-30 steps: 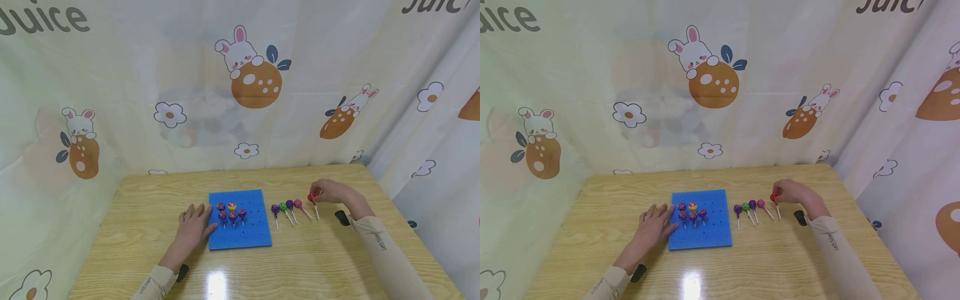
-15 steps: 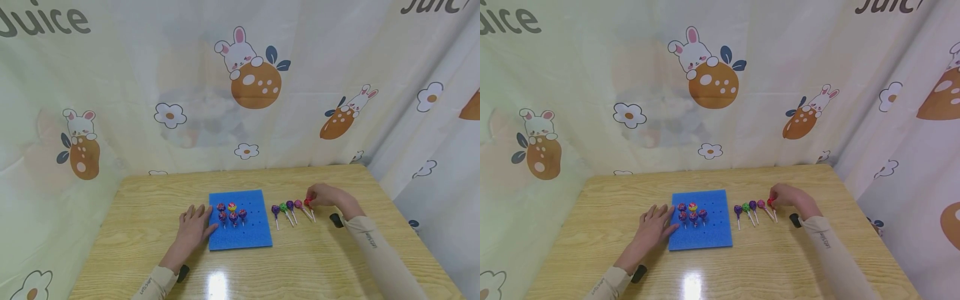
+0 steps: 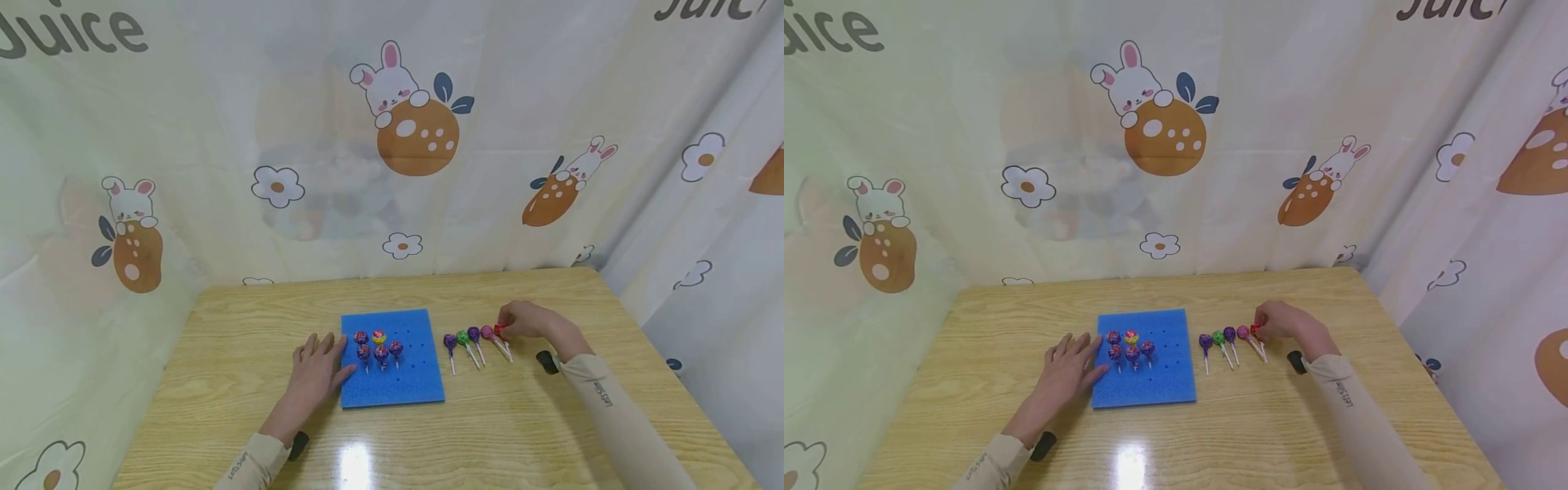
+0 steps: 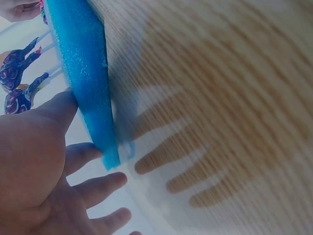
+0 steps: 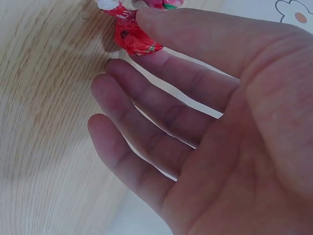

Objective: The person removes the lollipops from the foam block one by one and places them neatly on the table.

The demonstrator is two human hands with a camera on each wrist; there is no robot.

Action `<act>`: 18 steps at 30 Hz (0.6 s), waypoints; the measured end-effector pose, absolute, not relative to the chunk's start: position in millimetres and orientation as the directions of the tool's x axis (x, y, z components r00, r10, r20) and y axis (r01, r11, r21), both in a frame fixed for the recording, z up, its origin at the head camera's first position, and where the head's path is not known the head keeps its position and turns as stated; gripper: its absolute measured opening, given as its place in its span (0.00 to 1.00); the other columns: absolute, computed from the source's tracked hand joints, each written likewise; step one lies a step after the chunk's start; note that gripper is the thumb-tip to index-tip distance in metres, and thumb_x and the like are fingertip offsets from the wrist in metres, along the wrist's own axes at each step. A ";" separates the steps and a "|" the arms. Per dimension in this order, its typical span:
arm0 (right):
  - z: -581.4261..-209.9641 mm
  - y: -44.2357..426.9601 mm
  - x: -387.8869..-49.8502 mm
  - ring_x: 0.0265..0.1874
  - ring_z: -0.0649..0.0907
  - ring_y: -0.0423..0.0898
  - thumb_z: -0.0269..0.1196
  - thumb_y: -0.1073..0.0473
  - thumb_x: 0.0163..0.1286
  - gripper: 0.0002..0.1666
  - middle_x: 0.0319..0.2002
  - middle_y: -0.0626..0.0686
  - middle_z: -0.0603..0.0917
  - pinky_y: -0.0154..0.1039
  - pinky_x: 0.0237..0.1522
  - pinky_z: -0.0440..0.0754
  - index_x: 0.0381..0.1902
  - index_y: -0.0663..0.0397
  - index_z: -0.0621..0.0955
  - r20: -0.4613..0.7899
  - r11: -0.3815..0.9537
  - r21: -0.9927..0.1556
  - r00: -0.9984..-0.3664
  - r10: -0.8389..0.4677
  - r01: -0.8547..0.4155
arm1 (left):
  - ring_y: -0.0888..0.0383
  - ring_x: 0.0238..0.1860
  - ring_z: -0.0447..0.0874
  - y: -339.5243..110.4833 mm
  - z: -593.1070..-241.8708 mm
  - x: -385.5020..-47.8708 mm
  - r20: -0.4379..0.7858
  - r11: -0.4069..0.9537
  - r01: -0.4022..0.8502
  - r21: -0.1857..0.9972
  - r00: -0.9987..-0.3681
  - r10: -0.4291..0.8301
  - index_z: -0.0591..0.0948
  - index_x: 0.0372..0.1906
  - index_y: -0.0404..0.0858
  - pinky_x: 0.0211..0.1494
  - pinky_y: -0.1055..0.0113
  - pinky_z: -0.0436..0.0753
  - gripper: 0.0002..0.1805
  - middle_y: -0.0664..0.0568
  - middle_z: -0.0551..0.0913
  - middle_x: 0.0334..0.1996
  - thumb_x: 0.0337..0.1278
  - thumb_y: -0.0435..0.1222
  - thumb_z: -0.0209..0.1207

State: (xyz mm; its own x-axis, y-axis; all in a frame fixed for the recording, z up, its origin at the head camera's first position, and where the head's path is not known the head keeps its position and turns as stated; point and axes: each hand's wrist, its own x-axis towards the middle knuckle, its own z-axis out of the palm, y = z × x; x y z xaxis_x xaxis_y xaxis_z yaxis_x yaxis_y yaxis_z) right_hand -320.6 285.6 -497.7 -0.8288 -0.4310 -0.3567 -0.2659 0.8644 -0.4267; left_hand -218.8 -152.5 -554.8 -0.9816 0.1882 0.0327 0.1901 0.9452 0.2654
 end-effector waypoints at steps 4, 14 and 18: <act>-496.9 285.8 -319.7 0.38 0.82 0.47 0.63 0.64 0.69 0.08 0.41 0.58 0.86 0.47 0.43 0.81 0.43 0.63 0.83 -0.351 0.863 -0.429 -0.831 -0.432 -0.268 | 0.32 0.76 0.55 -152.3 -555.1 -219.2 0.039 0.943 0.195 0.270 -0.981 0.192 0.69 0.75 0.46 0.73 0.32 0.59 0.35 0.39 0.68 0.73 0.69 0.57 0.55; -497.5 285.9 -319.5 0.41 0.83 0.49 0.64 0.60 0.71 0.11 0.43 0.59 0.86 0.47 0.43 0.82 0.46 0.63 0.83 -0.344 0.865 -0.428 -0.837 -0.425 -0.263 | 0.32 0.76 0.55 -151.6 -553.8 -219.5 0.034 0.943 0.190 0.274 -0.982 0.188 0.69 0.75 0.46 0.73 0.32 0.59 0.35 0.39 0.68 0.73 0.69 0.57 0.55; -496.9 287.3 -320.2 0.42 0.83 0.51 0.64 0.60 0.70 0.13 0.44 0.61 0.85 0.49 0.44 0.82 0.48 0.63 0.82 -0.339 0.866 -0.424 -0.841 -0.422 -0.263 | 0.32 0.76 0.55 -151.9 -553.8 -218.9 0.036 0.941 0.194 0.277 -0.981 0.191 0.68 0.75 0.46 0.73 0.32 0.59 0.35 0.39 0.68 0.73 0.69 0.57 0.56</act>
